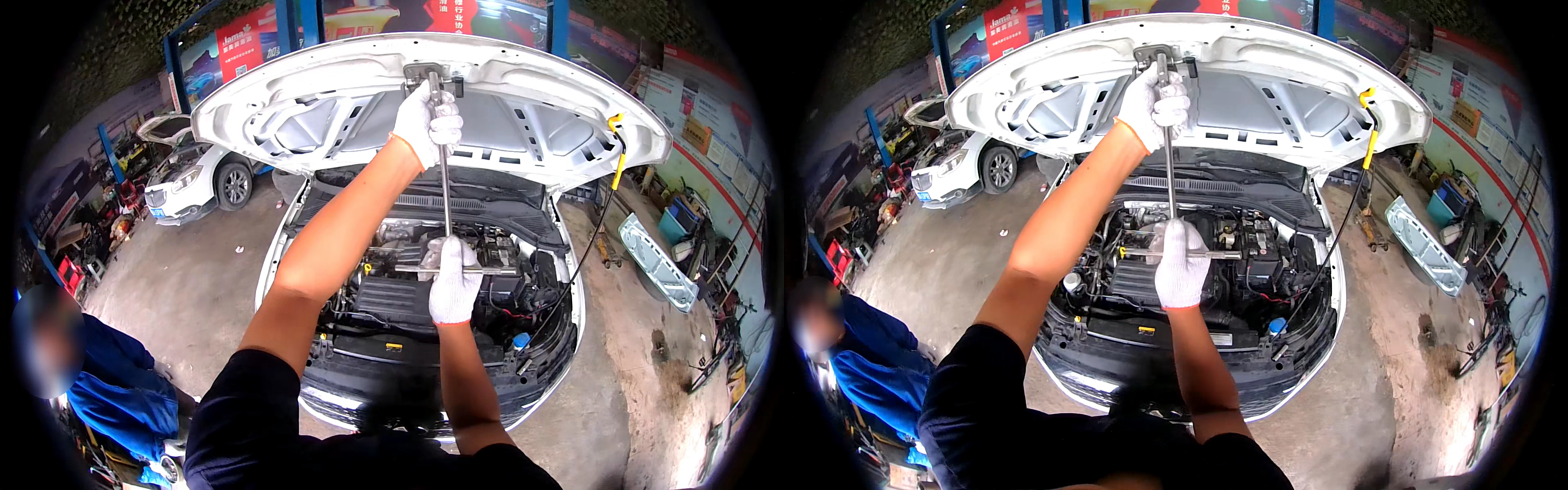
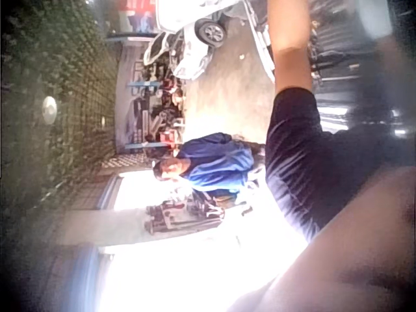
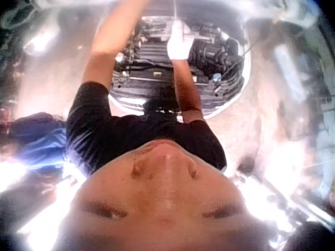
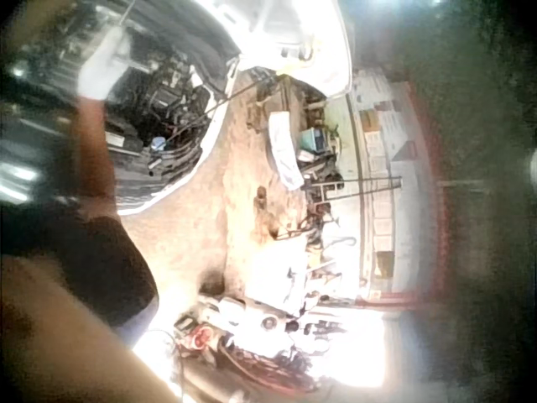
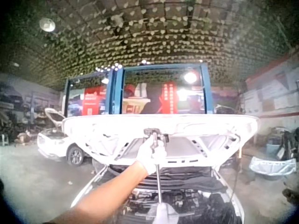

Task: The person installs a rubber seal onto a detached car hood and then uses a wrench to tighten bolts on the hood latch mechanism.

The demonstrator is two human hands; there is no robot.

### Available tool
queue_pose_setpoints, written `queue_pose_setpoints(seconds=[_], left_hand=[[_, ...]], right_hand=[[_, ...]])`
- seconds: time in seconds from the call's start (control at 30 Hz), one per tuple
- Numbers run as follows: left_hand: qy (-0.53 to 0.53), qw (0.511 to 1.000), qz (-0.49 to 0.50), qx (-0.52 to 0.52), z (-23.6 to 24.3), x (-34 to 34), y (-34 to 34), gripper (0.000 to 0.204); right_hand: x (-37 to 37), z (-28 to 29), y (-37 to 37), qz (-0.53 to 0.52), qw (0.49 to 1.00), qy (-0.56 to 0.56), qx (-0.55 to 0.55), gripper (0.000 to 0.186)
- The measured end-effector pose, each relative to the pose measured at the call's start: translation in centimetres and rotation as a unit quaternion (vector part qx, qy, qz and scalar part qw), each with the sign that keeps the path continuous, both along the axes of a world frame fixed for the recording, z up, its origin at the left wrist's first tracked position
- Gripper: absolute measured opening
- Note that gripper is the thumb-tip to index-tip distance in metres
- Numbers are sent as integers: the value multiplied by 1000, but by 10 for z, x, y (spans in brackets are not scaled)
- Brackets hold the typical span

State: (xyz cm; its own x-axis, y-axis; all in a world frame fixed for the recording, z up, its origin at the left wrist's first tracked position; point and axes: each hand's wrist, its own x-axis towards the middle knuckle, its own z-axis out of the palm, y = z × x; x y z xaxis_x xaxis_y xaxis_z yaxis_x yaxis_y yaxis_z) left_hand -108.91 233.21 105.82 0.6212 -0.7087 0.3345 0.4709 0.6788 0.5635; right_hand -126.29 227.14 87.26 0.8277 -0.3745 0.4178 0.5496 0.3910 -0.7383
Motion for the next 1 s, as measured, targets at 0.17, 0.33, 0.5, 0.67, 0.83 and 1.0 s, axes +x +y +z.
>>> queue_pose_setpoints(seconds=[0.17,0.33,0.5,0.67,0.83,1.0], left_hand=[[9,999,15,36,-9,4,9,55],[20,997,35,70,-30,-15,10,54],[80,984,135,87,-128,-85,17,55],[238,934,254,78,-248,-165,36,50],[444,814,365,88,-378,-254,51,46],[584,750,297,96,-472,-350,27,44]], right_hand=[[3,-5,-1,80,994,17,73,35],[1,-37,8,79,994,-8,79,37],[-65,-120,5,161,974,100,123,40],[-161,-200,-12,141,953,267,-15,39],[-255,-244,-49,96,898,376,-208,18],[-353,-251,-71,58,874,456,-158,14]])
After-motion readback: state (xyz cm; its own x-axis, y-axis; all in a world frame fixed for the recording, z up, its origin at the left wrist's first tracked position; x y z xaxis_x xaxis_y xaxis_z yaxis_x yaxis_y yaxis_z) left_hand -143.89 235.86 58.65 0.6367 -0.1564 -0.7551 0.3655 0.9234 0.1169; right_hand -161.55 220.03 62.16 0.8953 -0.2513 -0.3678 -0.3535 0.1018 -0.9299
